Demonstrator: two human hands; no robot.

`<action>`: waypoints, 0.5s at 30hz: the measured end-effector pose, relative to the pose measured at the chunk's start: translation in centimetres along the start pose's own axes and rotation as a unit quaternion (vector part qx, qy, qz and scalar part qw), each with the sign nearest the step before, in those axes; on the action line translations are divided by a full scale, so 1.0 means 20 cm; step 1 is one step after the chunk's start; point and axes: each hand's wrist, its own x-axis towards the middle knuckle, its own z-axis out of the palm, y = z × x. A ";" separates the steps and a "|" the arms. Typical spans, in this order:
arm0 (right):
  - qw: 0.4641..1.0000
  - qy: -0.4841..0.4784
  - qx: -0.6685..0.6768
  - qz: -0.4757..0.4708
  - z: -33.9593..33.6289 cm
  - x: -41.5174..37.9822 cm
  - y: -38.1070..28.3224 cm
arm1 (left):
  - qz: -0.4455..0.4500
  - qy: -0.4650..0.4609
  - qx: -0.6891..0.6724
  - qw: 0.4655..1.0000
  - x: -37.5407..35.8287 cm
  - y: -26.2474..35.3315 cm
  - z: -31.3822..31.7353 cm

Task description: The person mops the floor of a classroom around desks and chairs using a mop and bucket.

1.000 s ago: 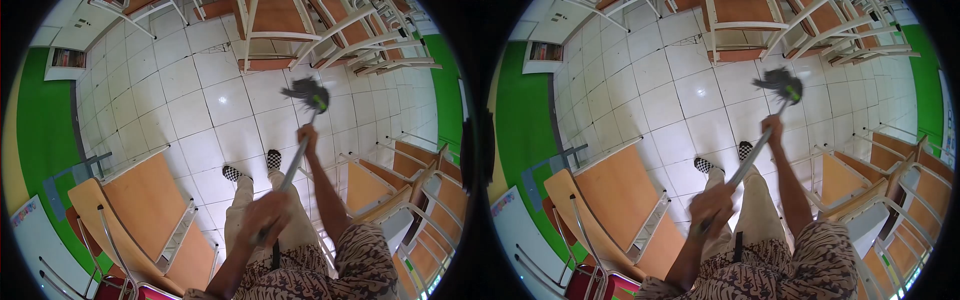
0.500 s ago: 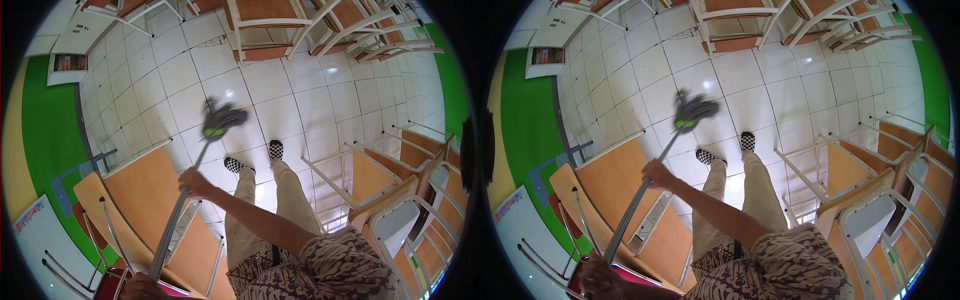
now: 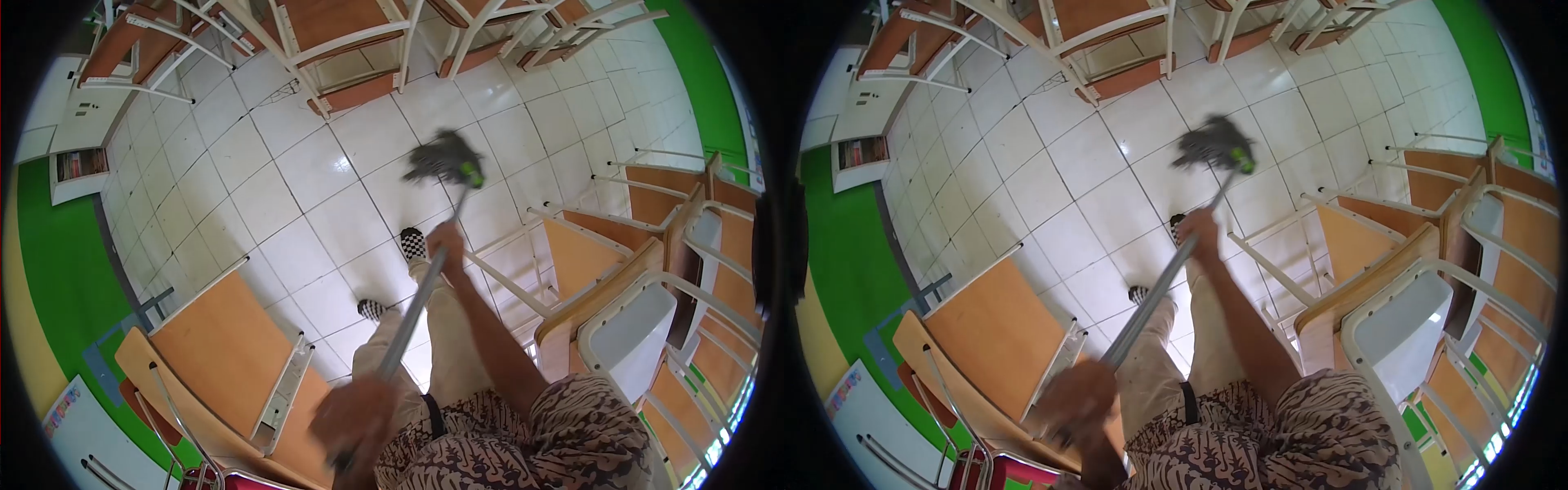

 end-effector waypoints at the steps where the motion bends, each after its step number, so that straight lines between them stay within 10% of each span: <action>1: 0.992 0.048 0.102 0.063 -0.17 0.12 0.00 | 0.193 0.126 0.017 0.973 0.28 0.34 0.02; 2: 0.992 0.041 -0.108 -0.044 -0.33 0.23 0.00 | 0.374 0.246 0.031 0.894 0.46 0.76 0.01; 3: 0.957 0.044 -0.267 -0.106 -0.47 0.34 0.02 | 0.419 0.109 -0.218 0.875 0.73 0.72 0.08; 4: 0.852 0.031 -0.469 -0.231 -0.68 0.43 0.18 | 0.486 0.181 -0.233 0.823 0.89 0.74 0.17; 6: 0.765 -0.037 -0.610 -0.203 -0.73 0.42 0.13 | 0.439 0.121 -0.289 0.842 0.94 0.59 0.25; 8: 0.879 -0.066 -0.472 -0.028 -0.60 0.28 0.19 | 0.392 0.075 -0.351 0.847 0.82 0.42 0.25; 10: 0.889 -0.062 -0.378 -0.251 -0.31 0.02 0.33 | 0.336 0.197 -0.227 0.892 0.44 0.07 0.16; 12: 0.951 -0.074 -0.298 0.025 0.21 -0.43 0.46 | 0.365 0.144 -0.230 0.891 0.21 0.05 -0.10; 13: 0.974 -0.092 -0.199 -0.050 0.52 -0.72 0.46 | 0.401 0.221 -0.296 0.839 -0.16 -0.29 -0.30; 15: 0.888 -0.191 -0.409 -0.088 1.14 -1.19 0.16 | 0.454 0.361 -0.412 0.703 -0.61 -0.51 -0.50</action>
